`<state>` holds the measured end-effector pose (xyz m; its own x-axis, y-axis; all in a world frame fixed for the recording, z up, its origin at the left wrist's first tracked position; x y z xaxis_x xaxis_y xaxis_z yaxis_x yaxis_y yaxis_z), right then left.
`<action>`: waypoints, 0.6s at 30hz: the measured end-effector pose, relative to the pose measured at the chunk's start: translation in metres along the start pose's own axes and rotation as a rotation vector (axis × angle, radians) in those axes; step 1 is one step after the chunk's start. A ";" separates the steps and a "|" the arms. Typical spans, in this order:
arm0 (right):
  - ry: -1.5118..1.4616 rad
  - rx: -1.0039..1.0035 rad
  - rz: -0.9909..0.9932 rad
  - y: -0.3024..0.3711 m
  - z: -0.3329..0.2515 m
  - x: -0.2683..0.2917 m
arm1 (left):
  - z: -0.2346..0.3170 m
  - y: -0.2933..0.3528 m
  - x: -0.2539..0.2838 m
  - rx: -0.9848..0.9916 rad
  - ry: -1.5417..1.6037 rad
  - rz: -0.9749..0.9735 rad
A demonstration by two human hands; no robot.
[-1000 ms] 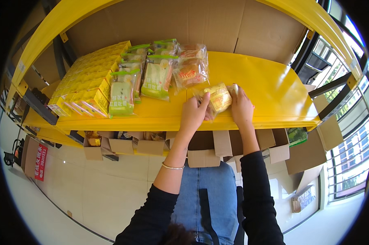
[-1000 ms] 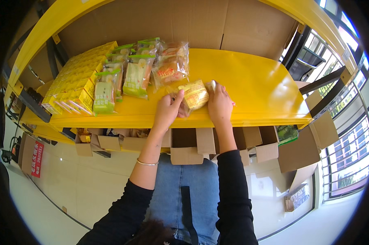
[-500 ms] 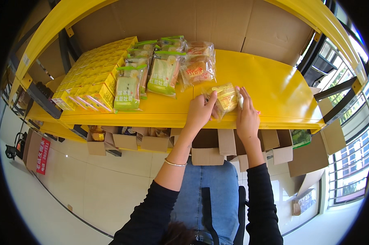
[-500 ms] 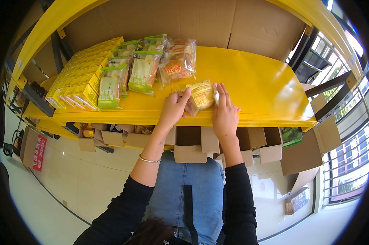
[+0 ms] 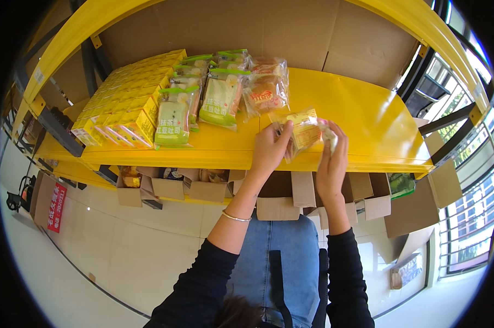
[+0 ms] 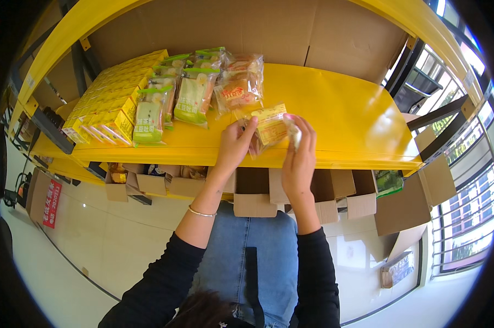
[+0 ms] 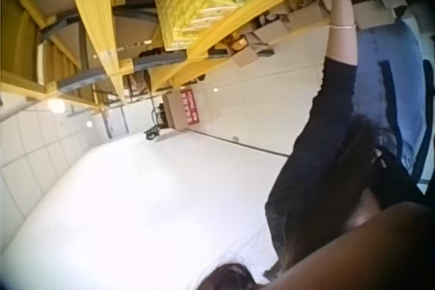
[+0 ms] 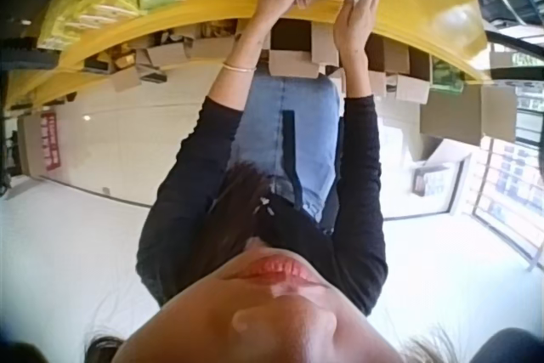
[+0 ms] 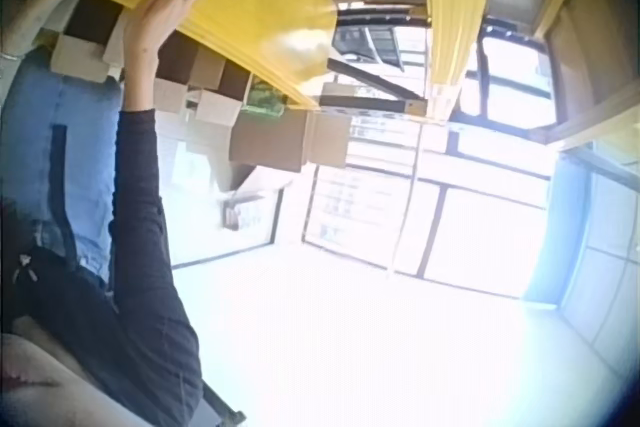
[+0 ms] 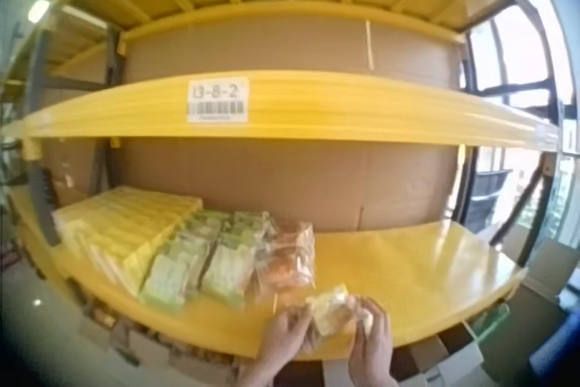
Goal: The person arranges packaged food items on a yellow shelf. They pick up individual packages from a lower area, place them on the shelf, and use a small white tool to press or smooth the packaging before stacking them in neat rows.
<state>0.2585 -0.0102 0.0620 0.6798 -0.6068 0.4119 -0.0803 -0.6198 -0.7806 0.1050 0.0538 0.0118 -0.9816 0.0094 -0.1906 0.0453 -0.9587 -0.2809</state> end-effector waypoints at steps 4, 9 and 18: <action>-0.027 0.127 -0.083 0.003 -0.027 -0.024 | 0.005 0.001 0.000 -0.014 -0.066 -0.010; 0.156 0.177 -0.130 0.019 -0.027 -0.031 | 0.001 -0.001 0.007 0.029 -0.070 -0.043; 0.527 -0.034 -0.261 0.035 0.021 -0.023 | 0.000 0.000 0.003 0.039 0.017 -0.045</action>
<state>0.2550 -0.0076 0.0155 0.2268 -0.5924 0.7730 0.0117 -0.7920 -0.6104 0.1021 0.0541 0.0117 -0.9792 0.0570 -0.1946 -0.0062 -0.9676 -0.2522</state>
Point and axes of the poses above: each hand's wrist, its own y-axis away from the middle knuckle, its own x-axis out of the back of the hand, z = x × y, the point moved 7 cm from there along -y, towards the middle knuckle, and after that the axes turned 9 degrees about y, right-handed, at the moved point
